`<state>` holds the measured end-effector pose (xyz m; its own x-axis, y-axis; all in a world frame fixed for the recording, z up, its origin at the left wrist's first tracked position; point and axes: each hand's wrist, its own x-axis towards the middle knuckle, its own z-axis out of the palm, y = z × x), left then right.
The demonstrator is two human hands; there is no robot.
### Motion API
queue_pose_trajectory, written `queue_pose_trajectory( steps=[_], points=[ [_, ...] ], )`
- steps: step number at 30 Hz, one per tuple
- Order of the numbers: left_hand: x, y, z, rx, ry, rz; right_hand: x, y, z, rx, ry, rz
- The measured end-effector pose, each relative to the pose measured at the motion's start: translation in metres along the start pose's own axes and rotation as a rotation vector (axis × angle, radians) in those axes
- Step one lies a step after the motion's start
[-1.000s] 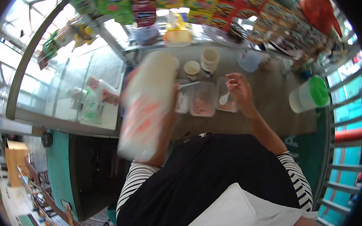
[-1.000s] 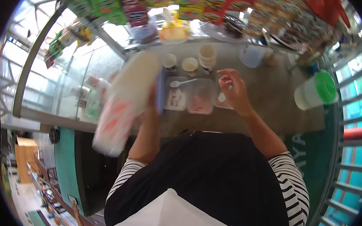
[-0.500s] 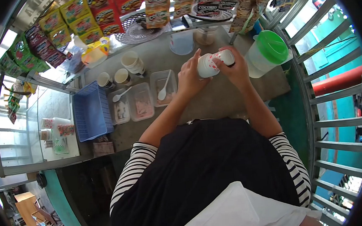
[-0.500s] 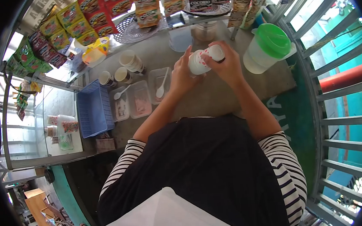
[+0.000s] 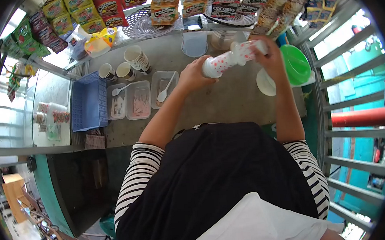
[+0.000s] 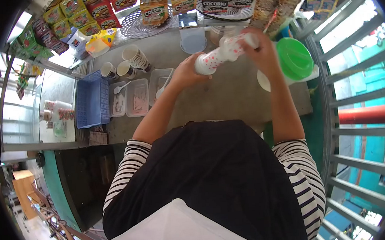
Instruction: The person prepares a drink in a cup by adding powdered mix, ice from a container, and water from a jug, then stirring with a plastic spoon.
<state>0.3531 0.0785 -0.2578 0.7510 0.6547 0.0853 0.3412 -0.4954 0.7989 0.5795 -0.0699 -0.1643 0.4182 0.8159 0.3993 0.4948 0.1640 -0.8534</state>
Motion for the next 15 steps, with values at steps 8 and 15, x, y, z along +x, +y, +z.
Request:
queue_pose_trajectory(
  steps=[8,15],
  points=[
    [0.029,-0.082,-0.005,-0.292,0.587,0.117,0.012,0.016,-0.017,0.431,0.166,0.171],
    [0.055,-0.156,-0.028,-0.216,0.554,-0.120,-0.005,0.029,-0.016,0.484,0.106,0.245]
  ],
)
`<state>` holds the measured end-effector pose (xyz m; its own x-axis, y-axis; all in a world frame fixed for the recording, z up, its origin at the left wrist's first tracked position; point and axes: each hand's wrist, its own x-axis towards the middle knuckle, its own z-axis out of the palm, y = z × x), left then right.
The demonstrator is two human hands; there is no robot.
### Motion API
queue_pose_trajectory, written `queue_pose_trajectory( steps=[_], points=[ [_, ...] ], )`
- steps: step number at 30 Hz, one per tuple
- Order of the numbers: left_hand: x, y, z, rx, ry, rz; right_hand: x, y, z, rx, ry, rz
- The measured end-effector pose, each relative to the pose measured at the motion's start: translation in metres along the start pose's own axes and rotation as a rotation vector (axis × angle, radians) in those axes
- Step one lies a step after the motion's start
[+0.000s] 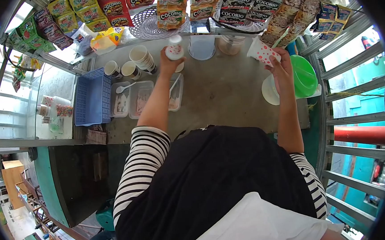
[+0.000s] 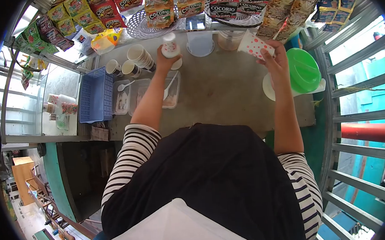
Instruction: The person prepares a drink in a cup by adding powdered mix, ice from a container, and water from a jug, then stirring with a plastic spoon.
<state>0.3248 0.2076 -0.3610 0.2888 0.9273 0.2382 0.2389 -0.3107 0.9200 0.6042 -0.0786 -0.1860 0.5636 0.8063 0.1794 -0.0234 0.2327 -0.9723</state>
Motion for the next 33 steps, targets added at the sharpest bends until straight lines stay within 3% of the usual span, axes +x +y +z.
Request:
queue_pose_trajectory(
  steps=[2,4,7,12,15,17,18,19,20,21,23,24,26,27,31,33],
  points=[
    [0.007,-0.001,-0.006,0.017,0.006,-0.061,-0.002,0.007,0.000,0.048,-0.060,-0.017],
    [0.010,0.005,-0.011,0.263,0.035,-0.200,-0.003,0.016,0.002,0.096,-0.123,-0.034],
    [0.006,0.006,-0.010,0.328,0.064,-0.200,-0.007,0.027,0.011,0.118,-0.195,-0.049],
    [-0.004,-0.009,-0.007,0.254,0.090,-0.133,-0.015,0.028,0.041,0.245,-0.226,0.295],
    [-0.028,0.008,0.003,0.286,0.224,-0.215,-0.022,0.048,0.057,0.257,-0.268,0.340],
    [-0.060,0.038,0.003,-0.117,0.262,-0.118,-0.033,0.062,0.071,0.335,-0.327,0.354],
    [-0.079,0.057,0.005,-0.116,0.274,-0.125,-0.039,0.068,0.079,0.416,-0.373,0.365],
    [-0.101,0.078,0.006,-0.413,0.211,-0.063,-0.047,0.072,0.090,0.414,-0.385,0.374],
    [-0.122,0.091,0.003,-0.707,0.146,0.005,-0.055,0.075,0.103,0.506,-0.374,0.488],
    [-0.140,0.095,-0.004,-0.704,0.159,0.002,-0.064,0.079,0.115,0.598,-0.360,0.601],
    [-0.169,0.099,-0.018,-0.878,-0.309,-0.101,-0.081,0.100,0.133,0.651,-0.412,0.691],
    [-0.179,0.101,-0.029,-0.878,-0.296,-0.105,-0.090,0.108,0.140,0.702,-0.454,0.778],
    [-0.196,0.105,-0.059,-0.644,-0.387,-0.340,-0.109,0.116,0.154,0.603,-0.540,0.826],
    [-0.199,0.113,-0.070,-0.675,-0.307,-0.368,-0.114,0.116,0.161,0.507,-0.617,0.858],
    [-0.203,0.089,-0.119,-0.482,-0.164,-0.346,-0.118,0.115,0.177,0.321,-0.755,0.855],
    [-0.207,0.080,-0.139,-0.484,-0.061,-0.346,-0.114,0.118,0.177,0.066,-0.816,0.882]
  ],
)
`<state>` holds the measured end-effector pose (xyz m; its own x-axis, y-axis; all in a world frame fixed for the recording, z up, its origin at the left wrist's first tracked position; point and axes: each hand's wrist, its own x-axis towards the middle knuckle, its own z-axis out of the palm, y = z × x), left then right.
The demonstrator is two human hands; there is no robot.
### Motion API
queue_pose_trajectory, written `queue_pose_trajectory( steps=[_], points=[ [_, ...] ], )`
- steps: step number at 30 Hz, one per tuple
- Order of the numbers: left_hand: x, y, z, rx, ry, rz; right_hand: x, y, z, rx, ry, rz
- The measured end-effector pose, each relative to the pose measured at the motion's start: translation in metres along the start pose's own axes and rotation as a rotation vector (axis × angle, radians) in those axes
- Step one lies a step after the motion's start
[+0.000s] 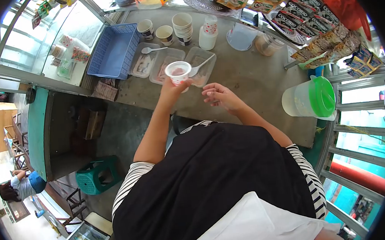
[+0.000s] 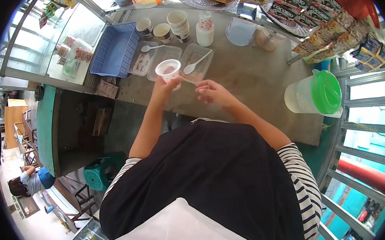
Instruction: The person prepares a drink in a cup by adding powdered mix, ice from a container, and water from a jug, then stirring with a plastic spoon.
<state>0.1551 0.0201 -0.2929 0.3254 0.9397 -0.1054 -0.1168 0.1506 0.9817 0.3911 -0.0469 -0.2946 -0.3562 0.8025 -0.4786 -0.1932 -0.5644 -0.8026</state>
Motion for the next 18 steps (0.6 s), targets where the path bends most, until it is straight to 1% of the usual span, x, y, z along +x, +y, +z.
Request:
queue_pose_trajectory(
  steps=[1,2,3,4,5,6,7,9,10,12,13,15,16,18],
  points=[
    [-0.001,0.002,-0.007,-0.018,0.087,0.026,0.002,-0.001,-0.003,0.000,-0.003,0.002],
    [-0.003,0.004,-0.013,-0.049,0.170,0.021,0.004,-0.004,-0.007,-0.145,-0.007,0.020],
    [-0.003,0.007,-0.021,-0.049,0.171,0.019,0.007,-0.006,-0.012,-0.290,-0.010,0.037],
    [-0.002,0.011,-0.029,0.006,0.193,0.087,0.019,-0.002,-0.022,-0.288,-0.011,0.040],
    [-0.002,0.014,-0.036,0.061,0.214,0.155,0.037,0.006,-0.033,-0.459,0.063,-0.085],
    [-0.004,0.020,-0.040,0.230,0.247,0.271,0.052,0.010,-0.039,-0.629,0.139,-0.210],
    [-0.004,0.025,-0.044,0.231,0.243,0.265,0.061,0.002,-0.034,-0.624,0.141,-0.206],
    [-0.002,0.036,-0.053,0.497,0.331,0.492,0.078,-0.014,-0.023,-1.247,0.422,-0.443],
    [0.000,0.039,-0.059,0.495,0.331,0.491,0.087,-0.016,-0.019,-1.247,0.421,-0.441],
    [0.001,0.047,-0.071,0.481,0.354,0.527,0.103,-0.021,-0.010,-1.746,0.628,-0.652],
    [0.000,0.052,-0.078,0.482,0.359,0.529,0.112,-0.022,-0.009,-1.748,0.625,-0.656],
    [-0.004,0.061,-0.090,0.537,0.305,0.536,0.123,-0.025,-0.009,-1.790,0.622,-0.521],
    [-0.006,0.064,-0.097,0.537,0.295,0.532,0.125,-0.024,-0.009,-1.786,0.628,-0.512],
    [-0.008,0.067,-0.114,0.476,0.247,0.436,0.124,-0.019,-0.010,-1.856,0.657,-0.454]
  ],
)
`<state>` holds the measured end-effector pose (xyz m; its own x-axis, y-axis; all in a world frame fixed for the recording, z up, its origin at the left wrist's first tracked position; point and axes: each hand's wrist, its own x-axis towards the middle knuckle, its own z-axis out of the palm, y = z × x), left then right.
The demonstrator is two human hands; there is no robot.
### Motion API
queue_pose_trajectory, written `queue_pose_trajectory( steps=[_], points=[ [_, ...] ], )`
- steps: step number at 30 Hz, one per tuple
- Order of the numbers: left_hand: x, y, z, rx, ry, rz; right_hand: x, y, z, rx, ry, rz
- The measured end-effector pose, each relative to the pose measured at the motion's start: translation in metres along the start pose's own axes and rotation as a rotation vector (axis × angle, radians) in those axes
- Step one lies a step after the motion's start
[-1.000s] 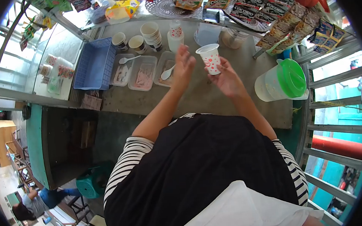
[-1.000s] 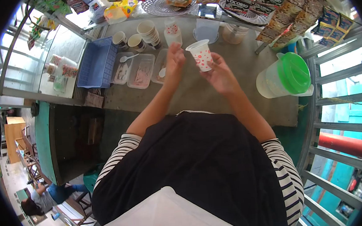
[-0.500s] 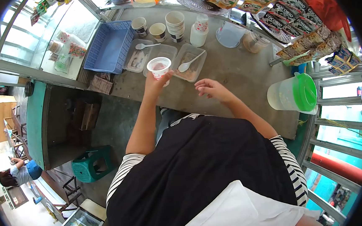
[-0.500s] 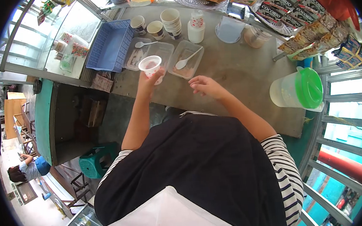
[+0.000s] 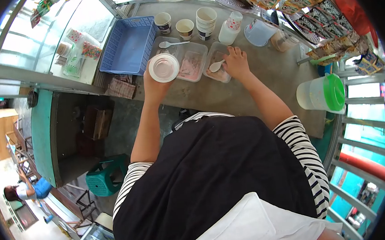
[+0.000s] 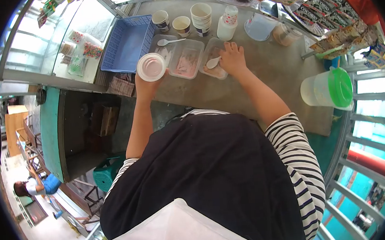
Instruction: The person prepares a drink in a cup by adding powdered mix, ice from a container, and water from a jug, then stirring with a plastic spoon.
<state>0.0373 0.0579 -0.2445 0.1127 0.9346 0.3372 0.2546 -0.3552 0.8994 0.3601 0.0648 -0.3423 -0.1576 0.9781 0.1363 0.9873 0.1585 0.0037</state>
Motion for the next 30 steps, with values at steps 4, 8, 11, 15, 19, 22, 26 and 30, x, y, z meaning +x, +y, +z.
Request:
queue_pose_trajectory(
  steps=[4,8,11,15,19,22,26,30],
  points=[
    [0.009,-0.024,-0.024,0.017,-0.056,-0.053,-0.005,0.001,0.004,0.031,-0.087,0.047],
    [0.020,-0.036,-0.034,-0.050,-0.147,-0.059,-0.010,-0.003,0.001,0.020,-0.215,0.030],
    [0.027,-0.040,-0.038,-0.058,-0.208,-0.047,-0.015,-0.010,-0.006,-0.004,-0.221,0.037],
    [0.035,-0.048,-0.041,-0.018,-0.270,-0.047,-0.018,-0.019,-0.021,0.148,-0.312,0.171],
    [0.038,-0.064,-0.039,-0.088,-0.306,-0.013,-0.029,-0.026,-0.024,0.073,-0.305,0.333],
    [0.037,-0.068,-0.040,-0.095,-0.333,-0.006,-0.037,-0.030,-0.030,-0.104,-0.256,0.342],
    [0.041,-0.062,-0.046,-0.124,-0.383,-0.043,-0.035,-0.043,-0.038,-0.216,-0.283,0.382],
    [0.046,-0.064,-0.051,-0.163,-0.369,-0.071,-0.029,-0.055,-0.053,-0.214,-0.384,0.466]
  ],
)
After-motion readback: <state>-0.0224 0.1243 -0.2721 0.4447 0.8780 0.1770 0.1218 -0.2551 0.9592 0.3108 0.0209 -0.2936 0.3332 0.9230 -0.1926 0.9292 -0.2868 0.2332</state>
